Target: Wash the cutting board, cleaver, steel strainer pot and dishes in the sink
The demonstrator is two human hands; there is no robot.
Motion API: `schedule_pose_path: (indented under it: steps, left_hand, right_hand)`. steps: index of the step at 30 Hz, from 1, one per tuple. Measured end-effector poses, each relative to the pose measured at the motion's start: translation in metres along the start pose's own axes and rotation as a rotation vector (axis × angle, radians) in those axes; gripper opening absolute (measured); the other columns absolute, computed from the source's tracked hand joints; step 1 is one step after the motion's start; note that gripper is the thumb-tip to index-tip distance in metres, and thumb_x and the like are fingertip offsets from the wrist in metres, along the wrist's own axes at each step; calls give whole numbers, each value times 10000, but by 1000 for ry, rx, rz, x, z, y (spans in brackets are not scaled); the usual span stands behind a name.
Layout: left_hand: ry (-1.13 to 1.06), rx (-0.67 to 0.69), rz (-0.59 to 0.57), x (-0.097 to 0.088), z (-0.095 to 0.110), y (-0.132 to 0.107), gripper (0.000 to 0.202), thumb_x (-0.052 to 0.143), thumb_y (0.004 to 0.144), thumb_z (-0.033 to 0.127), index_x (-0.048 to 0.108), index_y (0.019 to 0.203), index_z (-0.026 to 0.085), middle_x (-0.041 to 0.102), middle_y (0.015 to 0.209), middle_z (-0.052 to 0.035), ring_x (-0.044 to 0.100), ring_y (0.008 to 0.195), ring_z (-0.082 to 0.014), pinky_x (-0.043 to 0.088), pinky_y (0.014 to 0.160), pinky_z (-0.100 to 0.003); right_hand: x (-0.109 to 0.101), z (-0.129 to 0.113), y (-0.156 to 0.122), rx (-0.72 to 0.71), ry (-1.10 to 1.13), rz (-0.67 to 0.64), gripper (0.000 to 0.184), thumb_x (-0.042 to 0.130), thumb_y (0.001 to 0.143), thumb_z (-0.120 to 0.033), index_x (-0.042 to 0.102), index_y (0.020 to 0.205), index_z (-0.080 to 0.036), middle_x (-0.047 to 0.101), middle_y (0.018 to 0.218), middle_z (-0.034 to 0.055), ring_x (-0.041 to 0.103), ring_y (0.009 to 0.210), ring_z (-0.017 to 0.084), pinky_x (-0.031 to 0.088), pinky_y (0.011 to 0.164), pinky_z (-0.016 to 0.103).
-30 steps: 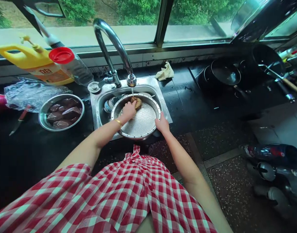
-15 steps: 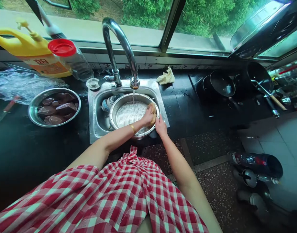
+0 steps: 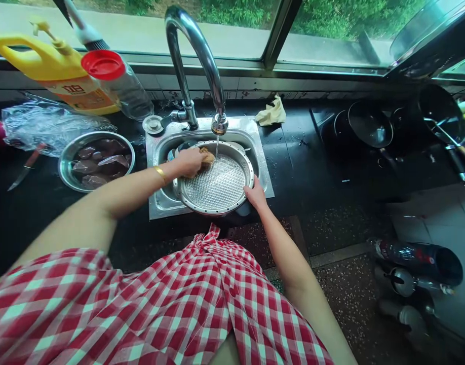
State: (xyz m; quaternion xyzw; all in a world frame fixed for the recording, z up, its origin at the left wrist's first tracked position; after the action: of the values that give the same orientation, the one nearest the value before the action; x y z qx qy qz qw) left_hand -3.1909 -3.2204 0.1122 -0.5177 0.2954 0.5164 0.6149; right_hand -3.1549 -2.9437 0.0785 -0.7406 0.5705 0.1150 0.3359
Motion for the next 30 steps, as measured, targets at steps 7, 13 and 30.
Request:
schedule_pose_path:
  steps: [7, 13, 30]
  left_hand:
    - [-208, -21, 97, 67, 98, 13, 476, 406, 855, 98, 413, 1329, 49, 428, 1255, -237, 506, 1128, -294, 405, 965, -382]
    - [-524, 327, -173, 103, 119, -24, 560, 479, 774, 86, 468, 1333, 120, 476, 1261, -169, 480, 1195, -248, 366, 1044, -357]
    - [-681, -356, 232, 94, 103, 30, 629, 325, 887, 100, 150, 1491, 120, 398, 1361, -181, 391, 1298, -237, 266, 1118, -403]
  right_hand:
    - [-3, -4, 0, -38, -1, -3, 538, 467, 695, -304, 514, 1215, -172, 649, 967, 46, 576, 855, 217, 470, 838, 363]
    - [-4, -4, 1, -71, 52, 3, 543, 465, 679, -295, 523, 1202, -159, 646, 935, 44, 560, 795, 202, 469, 813, 351]
    - [0, -10, 0, -112, 44, -35, 519, 466, 689, -285, 546, 1189, -172, 651, 950, 37, 570, 856, 211, 460, 853, 355]
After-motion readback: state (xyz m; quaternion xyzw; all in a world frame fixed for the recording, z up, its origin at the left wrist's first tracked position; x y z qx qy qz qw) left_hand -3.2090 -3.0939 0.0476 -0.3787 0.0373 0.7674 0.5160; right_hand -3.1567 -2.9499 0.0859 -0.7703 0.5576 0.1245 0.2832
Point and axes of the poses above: each hand's wrist, its own y-axis towards the middle knuckle, its own x-axis out of the palm, z = x × y, the point moved 3 cm from there along y, towards the middle knuckle
